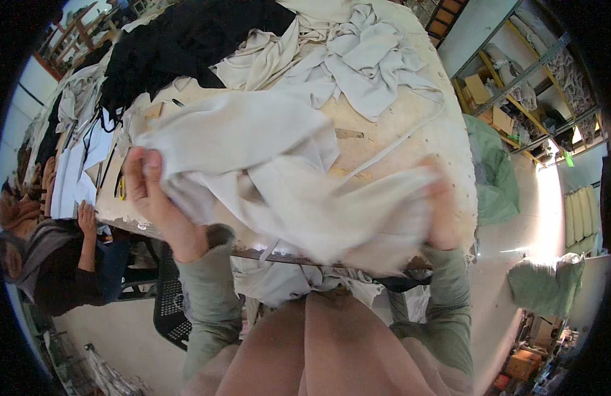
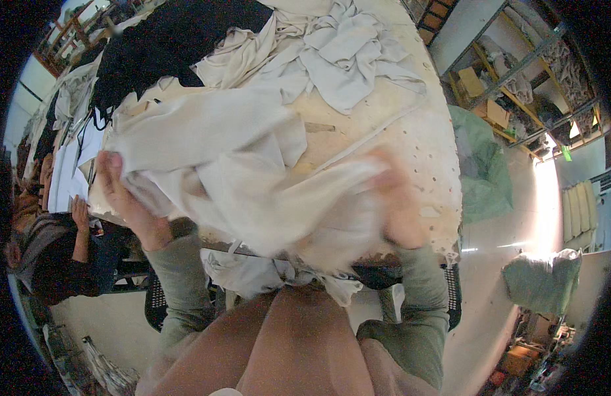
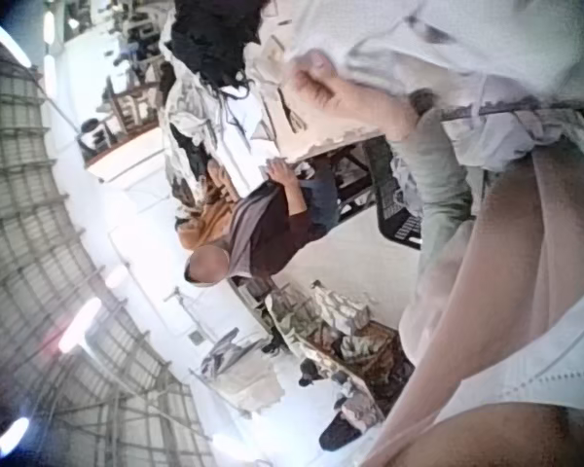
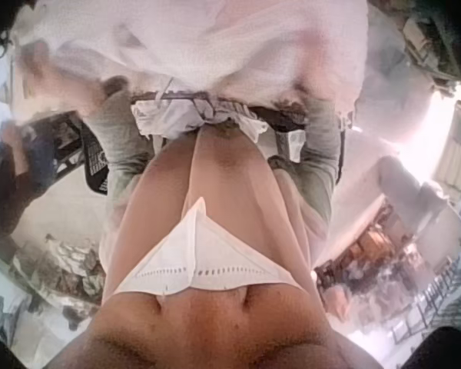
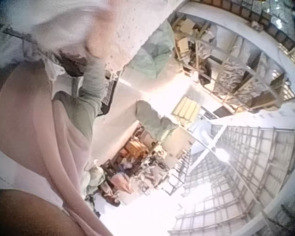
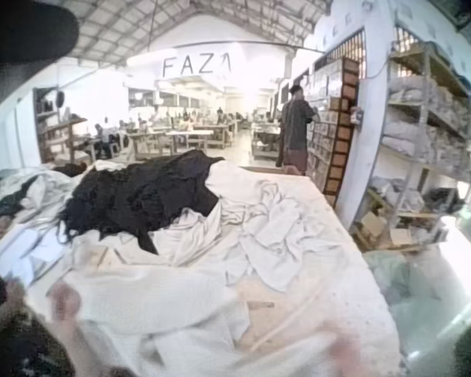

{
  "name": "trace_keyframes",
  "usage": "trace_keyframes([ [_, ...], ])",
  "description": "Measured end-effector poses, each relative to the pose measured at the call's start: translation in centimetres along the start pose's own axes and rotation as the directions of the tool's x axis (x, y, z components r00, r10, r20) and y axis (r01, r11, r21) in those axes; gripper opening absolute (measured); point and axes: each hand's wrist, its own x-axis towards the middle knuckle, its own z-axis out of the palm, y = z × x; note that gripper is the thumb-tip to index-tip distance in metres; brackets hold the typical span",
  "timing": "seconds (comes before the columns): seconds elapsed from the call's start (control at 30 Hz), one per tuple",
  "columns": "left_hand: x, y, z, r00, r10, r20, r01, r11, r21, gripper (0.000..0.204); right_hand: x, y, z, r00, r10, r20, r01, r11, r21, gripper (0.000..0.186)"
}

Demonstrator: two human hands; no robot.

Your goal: The person inspects a light-colored garment on a worktable, uses a measuring tape to measure a section, marks the fabric with a pen, and manipulates the garment's drawstring. The person handles the garment repeatedly, adjusting and folding it while working at the table.

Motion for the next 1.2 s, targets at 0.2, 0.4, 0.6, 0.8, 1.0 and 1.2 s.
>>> trace_keyframes([
  [0.2, 4.9, -1.9, -1.4, 0.993, -0.005, 0.119, 0.000, 0.999, 0.038, 0.026, 3.9, -2.6, -10.5, 0.842, 0.035, -0.538, 0.193, 0.912, 0.362, 0.039],
  [0.4, 1.2, -4.7, -4.2, 0.830, -0.210, 0.517, -0.146, 0.812, 0.564, 0.032, 3.7, 3.4, -11.1, 0.744, -0.307, -0.594, 0.157, 0.944, -0.291, 0.034],
  [0.6, -7.9, -5.2, -1.5, 0.367, -0.553, 0.748, 0.286, 0.832, 0.475, 0.029, 2.0, 4.6, -5.9, 0.999, -0.015, -0.035, -0.003, 0.886, -0.464, 0.020],
  [0.8, -12.1, -8.7, 6.0, 0.291, -0.074, 0.954, -0.458, 0.864, 0.207, 0.020, 3.1, 4.2, -2.5, 0.995, -0.099, -0.004, 0.031, 0.349, -0.937, 0.028],
  [1.0, -10.2, -7.4, 13.3, -0.124, -0.421, 0.899, -0.644, 0.724, 0.250, 0.037, 1.7, 1.2, 1.9, 0.756, -0.413, -0.508, 0.411, 0.903, -0.122, 0.057],
  [1.2, -8.5, -1.8, 20.8, 0.129, -0.485, 0.865, 0.754, 0.614, 0.232, 0.053, 2.1, 1.4, 10.8, 0.647, -0.500, -0.576, 0.552, 0.828, -0.098, 0.057],
])
